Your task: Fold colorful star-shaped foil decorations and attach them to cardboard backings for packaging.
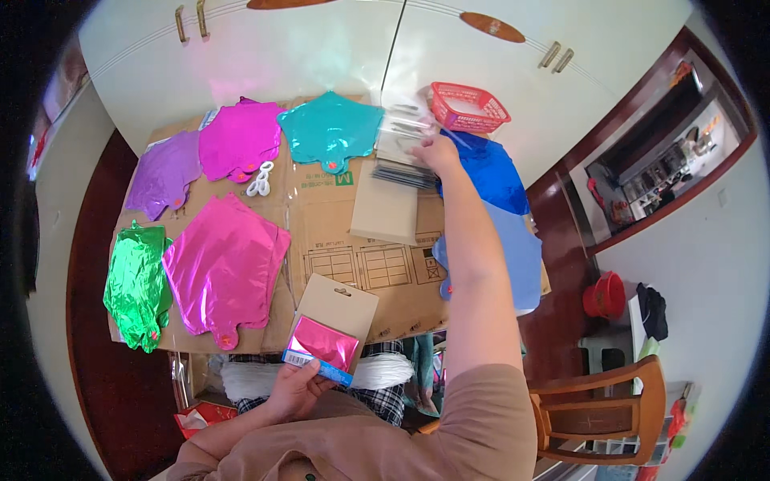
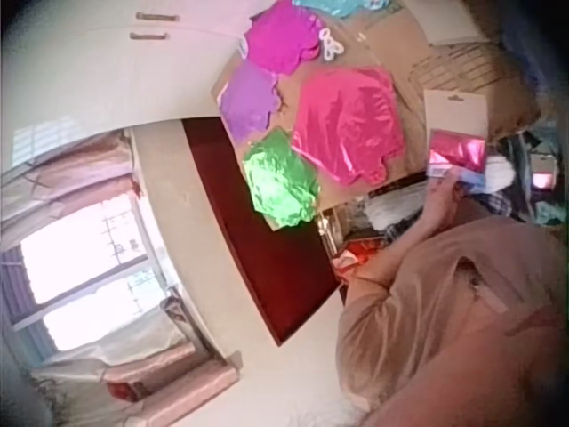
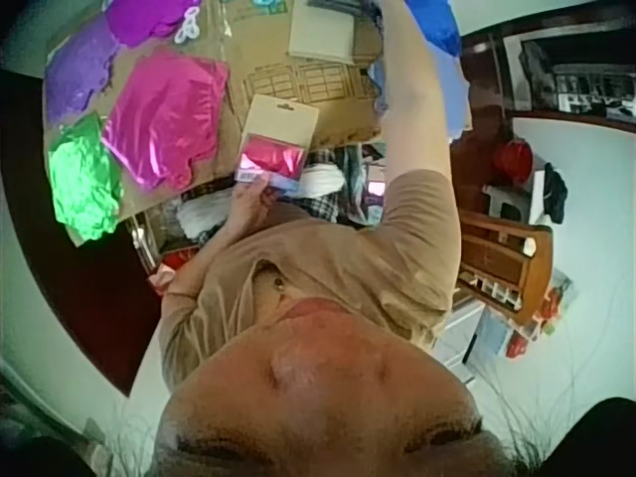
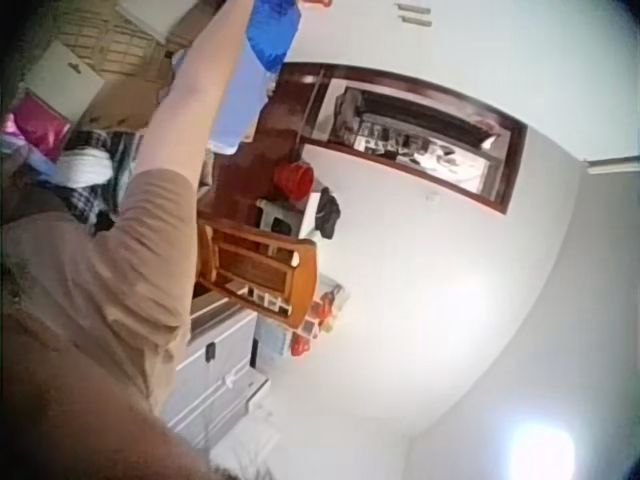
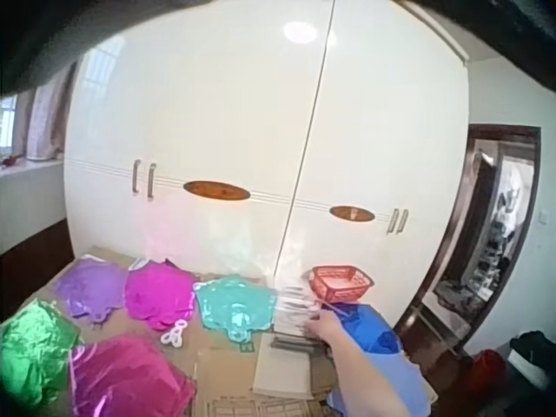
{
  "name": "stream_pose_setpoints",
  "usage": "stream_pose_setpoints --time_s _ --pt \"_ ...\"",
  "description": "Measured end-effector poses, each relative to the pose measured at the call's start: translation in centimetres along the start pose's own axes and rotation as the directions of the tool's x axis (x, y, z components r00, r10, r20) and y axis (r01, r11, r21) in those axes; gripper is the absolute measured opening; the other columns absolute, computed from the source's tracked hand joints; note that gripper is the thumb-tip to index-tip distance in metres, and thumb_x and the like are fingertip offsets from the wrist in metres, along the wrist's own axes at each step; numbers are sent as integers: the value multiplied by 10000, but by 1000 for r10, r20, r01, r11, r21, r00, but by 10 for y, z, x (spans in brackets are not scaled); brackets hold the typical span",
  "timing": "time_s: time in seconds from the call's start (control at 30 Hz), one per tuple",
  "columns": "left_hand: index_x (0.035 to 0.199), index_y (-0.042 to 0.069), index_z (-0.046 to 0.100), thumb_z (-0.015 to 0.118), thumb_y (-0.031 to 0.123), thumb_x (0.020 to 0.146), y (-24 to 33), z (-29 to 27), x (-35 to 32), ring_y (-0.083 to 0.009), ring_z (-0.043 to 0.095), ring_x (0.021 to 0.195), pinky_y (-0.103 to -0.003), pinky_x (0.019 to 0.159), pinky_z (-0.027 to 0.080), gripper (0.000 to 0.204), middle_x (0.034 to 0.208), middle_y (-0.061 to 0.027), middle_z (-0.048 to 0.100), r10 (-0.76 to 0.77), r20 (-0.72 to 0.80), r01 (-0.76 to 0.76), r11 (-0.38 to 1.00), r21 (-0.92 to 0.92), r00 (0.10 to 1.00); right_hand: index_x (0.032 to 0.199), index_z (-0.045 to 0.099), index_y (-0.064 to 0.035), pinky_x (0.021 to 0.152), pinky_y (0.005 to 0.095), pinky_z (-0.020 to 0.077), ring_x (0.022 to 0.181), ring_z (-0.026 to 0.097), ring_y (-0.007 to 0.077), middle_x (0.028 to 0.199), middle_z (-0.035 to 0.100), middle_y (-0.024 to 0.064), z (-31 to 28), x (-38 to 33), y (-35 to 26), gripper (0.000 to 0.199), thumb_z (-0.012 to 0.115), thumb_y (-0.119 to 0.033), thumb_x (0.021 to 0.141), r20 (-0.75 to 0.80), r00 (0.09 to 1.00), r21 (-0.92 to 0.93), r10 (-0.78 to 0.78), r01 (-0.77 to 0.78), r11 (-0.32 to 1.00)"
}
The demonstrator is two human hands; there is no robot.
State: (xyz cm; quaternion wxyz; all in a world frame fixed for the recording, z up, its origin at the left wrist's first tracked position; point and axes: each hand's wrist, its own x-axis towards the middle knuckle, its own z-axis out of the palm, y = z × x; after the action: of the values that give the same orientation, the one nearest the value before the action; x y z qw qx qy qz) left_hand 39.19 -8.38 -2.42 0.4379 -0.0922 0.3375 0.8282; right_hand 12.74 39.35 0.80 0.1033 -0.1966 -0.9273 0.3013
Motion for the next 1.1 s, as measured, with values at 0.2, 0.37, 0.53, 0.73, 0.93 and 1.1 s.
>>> stream_pose_setpoints --time_s 0.2,0.37,0.53,0.73,0.93,1.1 --pt "1136 71 552 477 120 975 -3 -7 -6 -212 622 1018 -424 909 498 185 1094 -82 634 33 13 -33 999 -19 999 703 693 -25 554 286 482 580 608 128 690 680 79 29 5 -13 186 789 -182 678 -65 997 7 49 -49 999" --pt "1207 95 500 491 130 969 -1 -8 -3 -207 614 1025 -421 904 502 241 1113 -64 621 -12 23 12 1000 4 1000 729 722 -37 593 304 497 641 630 119 708 689 86 3 17 -1 121 757 -146 688 -41 998 -133 -38 32 991" --pt "1250 107 463 486 129 969 1 -5 -7 -206 608 1029 -436 889 515 283 1134 -62 608 6 33 -7 1000 13 999 687 686 -6 556 289 455 623 601 150 670 650 67 -30 -5 -58 149 693 -154 708 203 976 261 -76 21 965" --pt "1249 106 466 481 124 969 -7 -11 -4 -223 597 1064 -451 891 513 281 1173 -71 592 16 63 -18 999 31 998 711 617 -50 537 259 391 573 515 126 661 587 21 -72 -49 -94 119 622 -146 781 490 872 597 7 -341 726" --pt "1257 101 467 477 126 971 -10 -18 -24 -237 596 1073 -439 901 503 287 1189 -79 591 27 64 -29 999 29 998 782 568 -71 588 274 422 630 531 138 727 593 41 -68 -157 -145 89 586 -151 818 467 865 799 -185 -322 508" --pt "1160 44 539 470 84 967 -14 -35 -46 -212 626 1007 -410 862 527 208 1083 -89 630 100 27 -102 990 98 995 804 558 -50 570 260 478 626 582 147 731 606 66 -57 -218 -142 122 552 -162 852 514 823 789 -240 -345 508"
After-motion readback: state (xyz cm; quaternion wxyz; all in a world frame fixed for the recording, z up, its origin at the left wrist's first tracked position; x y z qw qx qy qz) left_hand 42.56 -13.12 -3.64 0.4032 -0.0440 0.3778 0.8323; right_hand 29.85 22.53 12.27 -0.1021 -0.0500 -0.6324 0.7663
